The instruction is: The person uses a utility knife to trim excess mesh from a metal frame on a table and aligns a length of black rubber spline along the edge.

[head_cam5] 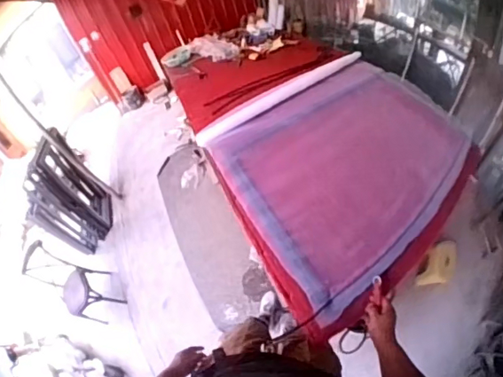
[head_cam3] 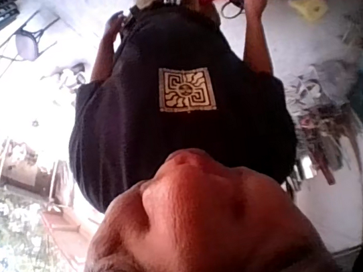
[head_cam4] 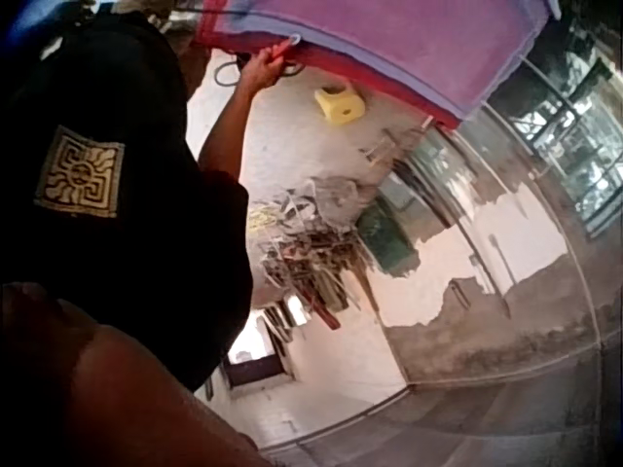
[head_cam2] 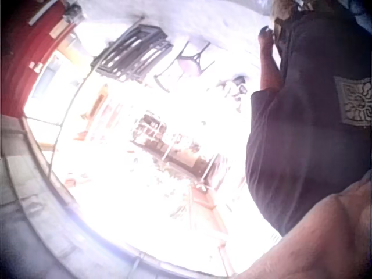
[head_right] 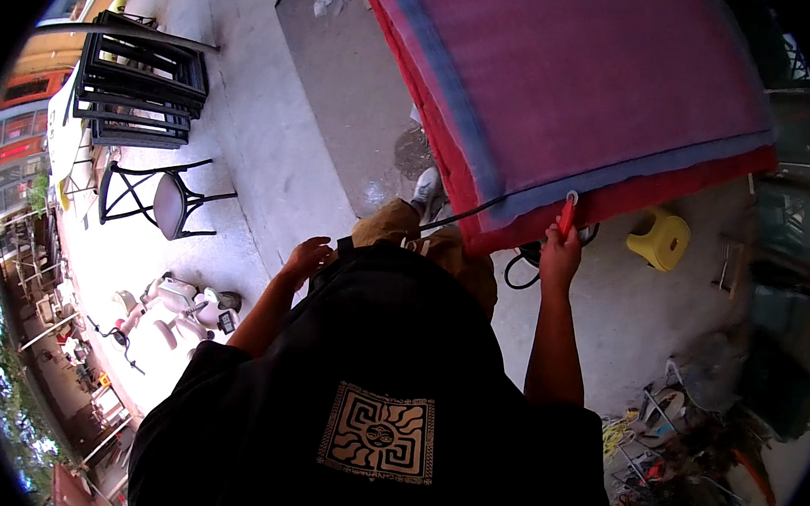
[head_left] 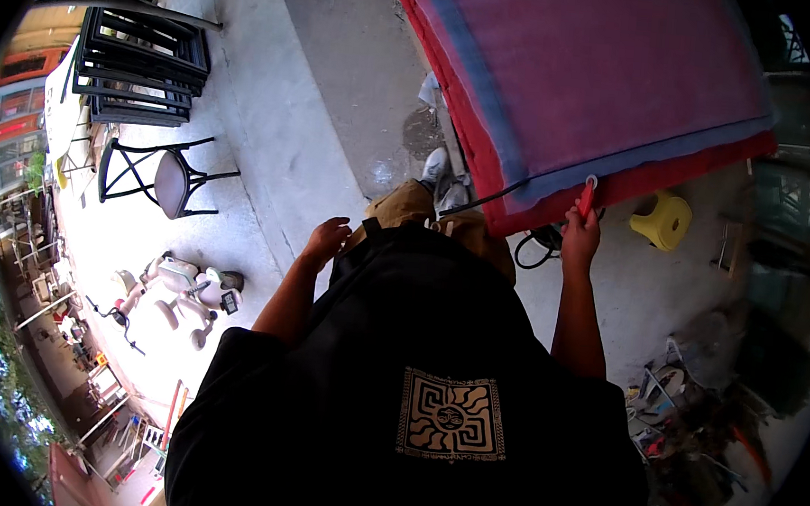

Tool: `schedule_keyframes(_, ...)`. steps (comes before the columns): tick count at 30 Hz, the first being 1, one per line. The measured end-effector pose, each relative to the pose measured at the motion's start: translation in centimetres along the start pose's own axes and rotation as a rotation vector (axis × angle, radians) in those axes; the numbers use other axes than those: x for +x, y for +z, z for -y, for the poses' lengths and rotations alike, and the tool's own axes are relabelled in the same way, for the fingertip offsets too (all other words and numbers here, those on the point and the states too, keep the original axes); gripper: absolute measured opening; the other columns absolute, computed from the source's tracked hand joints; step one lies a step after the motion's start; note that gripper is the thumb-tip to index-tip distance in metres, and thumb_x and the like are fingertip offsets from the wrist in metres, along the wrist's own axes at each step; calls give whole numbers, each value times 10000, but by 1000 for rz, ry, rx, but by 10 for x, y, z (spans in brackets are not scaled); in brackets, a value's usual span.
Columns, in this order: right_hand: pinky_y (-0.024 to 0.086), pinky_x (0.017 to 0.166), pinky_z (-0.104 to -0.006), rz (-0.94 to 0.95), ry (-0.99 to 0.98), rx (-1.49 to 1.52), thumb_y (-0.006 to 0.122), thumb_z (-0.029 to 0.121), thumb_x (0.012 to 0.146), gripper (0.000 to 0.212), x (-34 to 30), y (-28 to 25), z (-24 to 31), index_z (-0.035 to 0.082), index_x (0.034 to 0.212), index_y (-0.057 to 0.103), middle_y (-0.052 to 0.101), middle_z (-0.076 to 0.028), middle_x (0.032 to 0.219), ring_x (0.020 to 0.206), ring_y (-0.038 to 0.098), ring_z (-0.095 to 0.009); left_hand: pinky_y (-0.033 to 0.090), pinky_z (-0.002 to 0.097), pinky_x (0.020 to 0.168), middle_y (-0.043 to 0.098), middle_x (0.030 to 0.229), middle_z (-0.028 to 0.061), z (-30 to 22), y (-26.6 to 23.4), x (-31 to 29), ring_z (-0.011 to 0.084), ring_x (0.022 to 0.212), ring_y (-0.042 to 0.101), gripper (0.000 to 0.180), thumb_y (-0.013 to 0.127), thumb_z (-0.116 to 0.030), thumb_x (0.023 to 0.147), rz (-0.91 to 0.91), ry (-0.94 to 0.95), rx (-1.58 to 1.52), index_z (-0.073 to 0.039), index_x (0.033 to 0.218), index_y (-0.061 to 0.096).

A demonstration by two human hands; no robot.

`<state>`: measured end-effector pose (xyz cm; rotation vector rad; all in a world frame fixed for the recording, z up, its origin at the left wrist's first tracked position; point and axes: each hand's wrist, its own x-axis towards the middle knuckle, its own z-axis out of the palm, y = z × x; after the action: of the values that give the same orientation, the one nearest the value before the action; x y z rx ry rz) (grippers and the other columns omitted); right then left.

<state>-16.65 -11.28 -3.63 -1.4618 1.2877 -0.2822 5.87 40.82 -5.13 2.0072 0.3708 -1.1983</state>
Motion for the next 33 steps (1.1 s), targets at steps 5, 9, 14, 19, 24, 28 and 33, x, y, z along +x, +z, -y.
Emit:
schedule_keyframes(5, 536, 676, -306, -38, 8, 60, 670, 204, 1022, 359, -16, 7, -3, 26, 1333, 674, 729, -74, 1122, 821, 661, -144, 587, 358, 835, 749, 1175, 117, -12, -19, 16, 215, 962, 717, 411, 624, -114, 994, 73, 81, 64, -9, 1389, 664)
schedule_keyframes(9, 551, 705, -334, -97, 21, -18, 655, 229, 1033, 386, -32, -10, -10, 29, 1363, 655, 731, -98, 1107, 831, 684, -185, 592, 350, 851, 758, 1184, 130, -46, -3, 37, 222, 936, 729, 382, 600, -77, 991, 55, 77, 158, 17, 1353, 676)
schedule_keyframes(14, 558, 794, -424, -123, -58, -195, 652, 275, 1037, 413, -46, -28, 4, 32, 1371, 641, 745, -184, 1057, 875, 720, -277, 577, 406, 943, 752, 1228, 203, -120, 25, 66, 346, 1068, 742, 368, 580, -216, 1043, 184, 671, 547, -13, 1327, 698)
schedule_keyframes(19, 549, 872, -479, -76, -32, -350, 644, 313, 1059, 408, -65, -19, 39, 62, 1380, 633, 744, -244, 1104, 1011, 733, -407, 545, 434, 1049, 736, 1263, 172, -254, 111, -8, 339, 1227, 687, 334, 635, -144, 1018, 248, 982, 636, -33, 1328, 693)
schedule_keyframes(24, 547, 901, -510, -6, -197, -499, 645, 304, 1056, 404, -72, 2, 89, 44, 1364, 635, 735, -265, 1135, 1062, 709, -455, 414, 484, 1222, 579, 1540, 125, -301, 170, -9, 319, 1469, 503, 447, 580, -74, 988, 238, 1585, 1034, -118, 1426, 658)
schedule_keyframes(28, 548, 899, -515, -35, -223, -563, 663, 283, 1039, 399, -68, 18, 106, 37, 1352, 640, 735, -263, 1141, 1066, 703, -461, 217, 522, 1340, 412, 1699, 74, -293, 192, 23, 284, 1597, 339, 582, 563, -124, 1011, 299, 1672, 1290, -184, 1589, 521)
schedule_keyframes(33, 557, 874, -520, -79, -222, -467, 717, 261, 994, 398, -66, 38, 113, 39, 1318, 652, 743, -258, 1103, 1035, 712, -467, 226, 530, 1337, 434, 1688, 83, -279, 190, 35, 280, 1585, 366, 618, 576, -113, 985, 313, 1617, 1279, -167, 1597, 508)
